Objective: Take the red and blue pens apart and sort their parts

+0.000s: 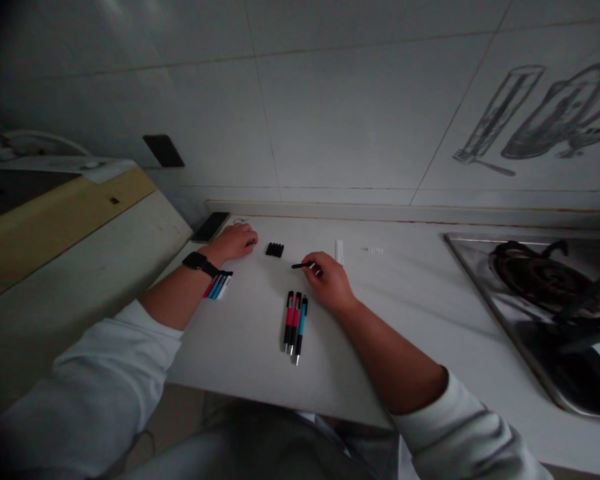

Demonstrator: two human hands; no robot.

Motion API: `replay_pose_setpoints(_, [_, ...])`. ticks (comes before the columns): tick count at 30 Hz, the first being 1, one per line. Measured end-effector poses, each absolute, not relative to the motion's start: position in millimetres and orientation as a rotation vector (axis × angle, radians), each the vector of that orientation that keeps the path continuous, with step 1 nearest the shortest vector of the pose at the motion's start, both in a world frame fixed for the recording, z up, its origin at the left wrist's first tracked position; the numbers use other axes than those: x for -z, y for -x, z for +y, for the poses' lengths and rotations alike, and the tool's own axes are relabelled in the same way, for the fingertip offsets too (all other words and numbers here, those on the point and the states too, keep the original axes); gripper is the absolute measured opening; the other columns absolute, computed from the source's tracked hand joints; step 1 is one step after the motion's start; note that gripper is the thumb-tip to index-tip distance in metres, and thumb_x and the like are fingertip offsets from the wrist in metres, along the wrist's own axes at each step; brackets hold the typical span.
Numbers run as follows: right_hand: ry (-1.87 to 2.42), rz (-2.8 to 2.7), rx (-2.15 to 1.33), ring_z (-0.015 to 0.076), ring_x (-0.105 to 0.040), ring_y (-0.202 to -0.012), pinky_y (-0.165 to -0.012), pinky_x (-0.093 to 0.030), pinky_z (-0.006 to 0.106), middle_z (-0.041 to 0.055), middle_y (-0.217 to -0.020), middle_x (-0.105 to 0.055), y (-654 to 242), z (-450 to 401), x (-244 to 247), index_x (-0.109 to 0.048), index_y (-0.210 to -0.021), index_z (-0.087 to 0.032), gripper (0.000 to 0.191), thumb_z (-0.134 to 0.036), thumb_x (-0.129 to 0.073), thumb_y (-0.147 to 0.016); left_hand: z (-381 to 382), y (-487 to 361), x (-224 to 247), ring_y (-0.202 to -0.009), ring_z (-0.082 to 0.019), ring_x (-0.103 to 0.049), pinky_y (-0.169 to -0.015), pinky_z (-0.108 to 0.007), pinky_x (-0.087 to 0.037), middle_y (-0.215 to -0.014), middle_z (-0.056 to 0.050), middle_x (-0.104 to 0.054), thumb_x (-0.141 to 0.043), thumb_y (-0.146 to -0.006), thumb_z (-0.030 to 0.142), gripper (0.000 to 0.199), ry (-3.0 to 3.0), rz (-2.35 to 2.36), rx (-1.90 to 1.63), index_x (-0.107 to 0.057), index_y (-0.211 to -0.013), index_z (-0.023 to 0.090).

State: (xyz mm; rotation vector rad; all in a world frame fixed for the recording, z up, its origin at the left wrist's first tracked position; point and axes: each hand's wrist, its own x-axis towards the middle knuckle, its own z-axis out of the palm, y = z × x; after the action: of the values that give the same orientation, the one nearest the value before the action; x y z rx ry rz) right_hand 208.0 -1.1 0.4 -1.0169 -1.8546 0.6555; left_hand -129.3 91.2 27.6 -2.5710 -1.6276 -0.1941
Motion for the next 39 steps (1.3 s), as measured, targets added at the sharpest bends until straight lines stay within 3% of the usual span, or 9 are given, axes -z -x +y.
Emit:
replay_pose_setpoints(14, [1.009,-1.852,-0.637,0.0161,-0.064,-0.076,-0.070,-0.053,0.031,0.0059,-0.100,-0.071,-209.7,2.6,3.3,-0.069,-0.104,-0.023,0.013,-0.027,-0.063,-0.092,89.9,126.7,-44.3,-0.110,-0.030,-0.059,-0.093,-0.044,-0.041,-0.114,-0.011,-0.067,-0.062,-0.086,0.025,0.024,2.524,-1.519,-0.106,-0.077,-0.105,0.024])
replay_pose_setpoints(33, [1.014,-1.868,-0.627,0.0164,-0.064,-0.075,-0.071,-0.053,0.032,0.0052,-0.098,-0.072,-209.6,2.6,4.6,-0.070,-0.104,-0.024,0.013,-0.028,-0.064,-0.093,95.0,127.1,-40.2,-0.110,-0.029,-0.062,-0.094,-0.044,-0.043,-0.114,-0.009,-0.070,-0.061,-0.089,0.023,0.023,2.565,-1.464,-0.089,-0.078,-0.105,0.024])
replay_pose_setpoints(39, [1.012,-1.888,-0.633,0.0166,-0.065,-0.077,-0.073,-0.054,0.033,0.0054,-0.101,-0.072,-210.1,2.6,5.9,-0.069,-0.106,-0.024,0.014,-0.027,-0.063,-0.094,101.2,143.6,-49.2,-0.107,-0.025,-0.063,-0.097,-0.039,-0.045,-0.111,-0.008,-0.070,-0.060,-0.092,0.026,0.020,2.592,-1.435,0.149,-0.078,-0.102,0.023])
